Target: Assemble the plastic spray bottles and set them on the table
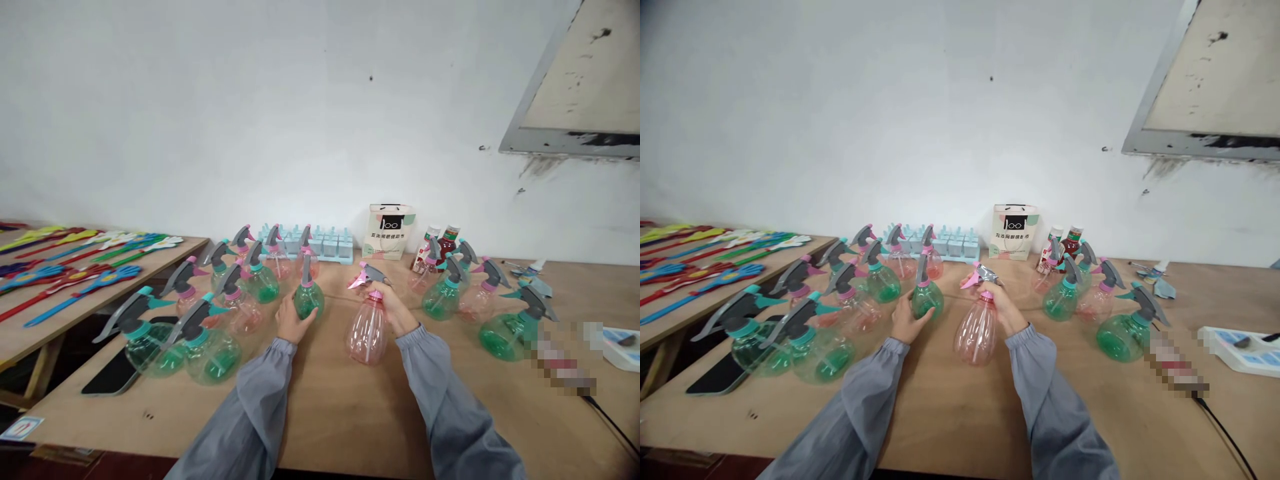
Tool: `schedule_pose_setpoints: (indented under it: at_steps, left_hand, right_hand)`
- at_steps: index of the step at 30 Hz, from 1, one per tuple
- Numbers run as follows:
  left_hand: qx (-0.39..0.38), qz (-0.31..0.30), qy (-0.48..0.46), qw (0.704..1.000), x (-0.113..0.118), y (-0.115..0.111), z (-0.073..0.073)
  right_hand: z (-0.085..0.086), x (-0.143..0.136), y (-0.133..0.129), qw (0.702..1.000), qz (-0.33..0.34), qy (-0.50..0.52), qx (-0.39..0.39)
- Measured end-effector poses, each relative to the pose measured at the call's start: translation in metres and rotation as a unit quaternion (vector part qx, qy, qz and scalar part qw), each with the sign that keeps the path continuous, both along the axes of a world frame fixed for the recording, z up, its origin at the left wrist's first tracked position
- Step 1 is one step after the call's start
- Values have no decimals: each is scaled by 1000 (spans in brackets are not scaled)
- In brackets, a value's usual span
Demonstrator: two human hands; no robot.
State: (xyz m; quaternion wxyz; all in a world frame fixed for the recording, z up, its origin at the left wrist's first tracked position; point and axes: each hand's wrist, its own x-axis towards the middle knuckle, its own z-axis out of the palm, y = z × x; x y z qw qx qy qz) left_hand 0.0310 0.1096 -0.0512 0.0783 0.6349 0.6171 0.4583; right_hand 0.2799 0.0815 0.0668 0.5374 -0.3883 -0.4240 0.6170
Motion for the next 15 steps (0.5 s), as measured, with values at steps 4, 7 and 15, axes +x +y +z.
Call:
schedule_pose_setpoints:
  at_steps: [4,7,15]
  left_hand:
    - [3,10,-5,1000,5,-3,4]
    - [5,9,-4,1000,6,-3,4]
    - [10,6,6,1000,5,-2,2]
  right_hand:
    - [1,-1,-4,1000,-14,-13,-11]
    - [3,0,-5,1000,14,-19,-10]
    - [2,0,-5,1000,-21,-14,-18]
